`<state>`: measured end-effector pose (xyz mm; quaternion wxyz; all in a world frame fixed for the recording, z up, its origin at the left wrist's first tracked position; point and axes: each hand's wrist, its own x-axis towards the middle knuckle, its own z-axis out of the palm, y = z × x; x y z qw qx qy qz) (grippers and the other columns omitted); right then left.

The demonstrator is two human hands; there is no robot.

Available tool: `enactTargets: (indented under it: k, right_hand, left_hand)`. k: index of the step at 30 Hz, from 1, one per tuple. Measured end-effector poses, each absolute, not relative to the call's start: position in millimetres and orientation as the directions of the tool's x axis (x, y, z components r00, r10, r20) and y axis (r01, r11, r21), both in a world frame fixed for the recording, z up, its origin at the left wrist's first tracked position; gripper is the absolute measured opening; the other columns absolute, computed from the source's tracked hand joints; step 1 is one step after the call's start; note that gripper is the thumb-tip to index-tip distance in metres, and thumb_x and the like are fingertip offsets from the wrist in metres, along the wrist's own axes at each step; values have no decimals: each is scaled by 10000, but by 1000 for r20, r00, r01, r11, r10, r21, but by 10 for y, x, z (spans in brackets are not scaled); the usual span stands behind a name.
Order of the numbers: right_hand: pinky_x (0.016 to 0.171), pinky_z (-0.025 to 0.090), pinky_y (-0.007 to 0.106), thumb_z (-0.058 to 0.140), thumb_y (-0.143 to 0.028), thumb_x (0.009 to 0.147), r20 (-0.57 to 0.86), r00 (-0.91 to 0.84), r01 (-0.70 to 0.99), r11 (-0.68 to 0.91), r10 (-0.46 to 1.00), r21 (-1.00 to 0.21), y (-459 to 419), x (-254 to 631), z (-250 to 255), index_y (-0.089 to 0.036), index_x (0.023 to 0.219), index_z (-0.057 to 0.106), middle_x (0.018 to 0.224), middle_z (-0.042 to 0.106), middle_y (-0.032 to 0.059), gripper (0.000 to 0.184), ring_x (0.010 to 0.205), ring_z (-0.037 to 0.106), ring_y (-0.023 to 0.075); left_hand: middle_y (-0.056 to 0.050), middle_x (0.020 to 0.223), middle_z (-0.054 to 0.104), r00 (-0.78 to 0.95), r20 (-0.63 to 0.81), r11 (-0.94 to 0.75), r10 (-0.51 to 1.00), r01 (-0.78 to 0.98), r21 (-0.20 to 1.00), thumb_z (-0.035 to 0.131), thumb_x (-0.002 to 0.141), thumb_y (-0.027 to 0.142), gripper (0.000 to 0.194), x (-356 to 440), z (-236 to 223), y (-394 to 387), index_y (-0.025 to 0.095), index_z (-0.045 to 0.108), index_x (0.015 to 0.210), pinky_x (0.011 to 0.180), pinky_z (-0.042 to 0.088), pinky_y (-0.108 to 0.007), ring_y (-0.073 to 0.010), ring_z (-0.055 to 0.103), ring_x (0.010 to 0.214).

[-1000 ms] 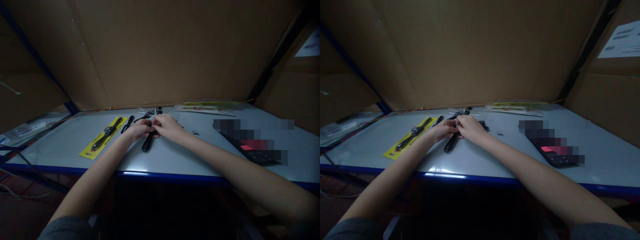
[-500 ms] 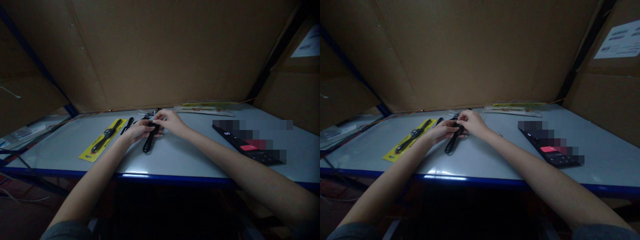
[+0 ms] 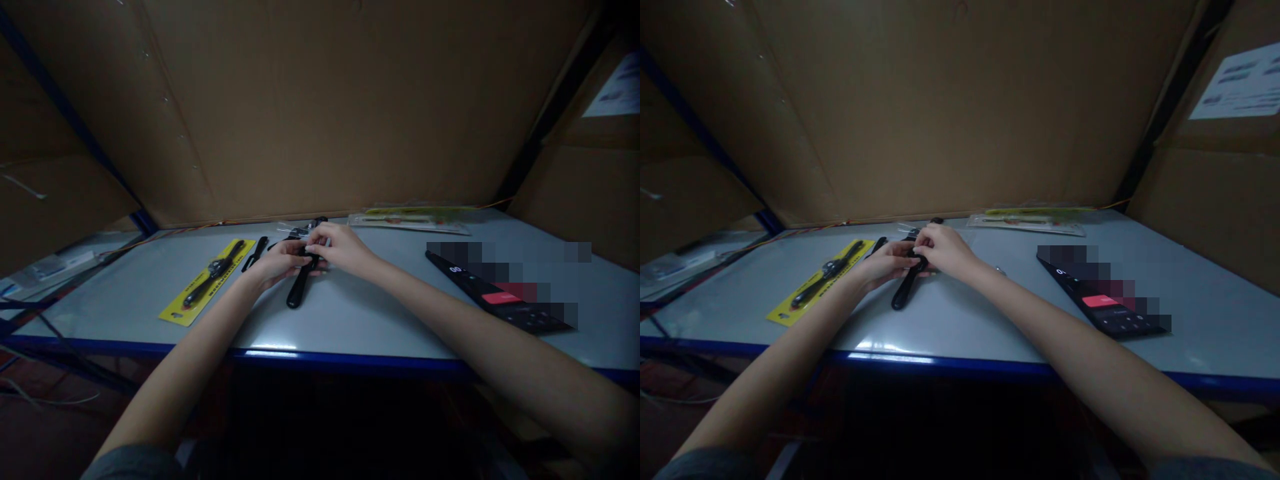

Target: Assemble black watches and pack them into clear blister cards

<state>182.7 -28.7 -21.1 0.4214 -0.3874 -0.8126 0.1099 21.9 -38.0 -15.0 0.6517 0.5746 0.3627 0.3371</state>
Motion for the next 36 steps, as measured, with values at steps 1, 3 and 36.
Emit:
enactTargets:
  k: [1,3,36]
  right_hand:
    - [621,376,243,609,-163,726,597,-348,539,676,722,-503,-288,1824,-214,-146,714,632,750,585,26,31,672,512,117]
    - [619,372,239,604,-157,727,597,-356,540,680,719,-496,-288,1816,-226,-149,708,623,744,578,21,28,668,510,115]
    - [626,372,257,569,-226,782,640,-350,564,699,684,-440,-338,1761,-322,-161,776,648,769,617,49,102,690,535,140]
  left_hand:
    - [-123,978,644,508,-89,108,857,-10,994,540,716,-68,348,218,-153,-378,84,573,1028,792,522,-352,-178,662,801]
    - [-116,959,645,501,-91,96,860,16,995,540,724,-63,335,218,-155,-378,86,571,1021,756,527,-309,-156,661,762]
    - [-48,766,636,382,-125,149,916,-34,988,515,641,-110,374,244,-134,-376,78,601,953,636,508,-220,-98,612,602]
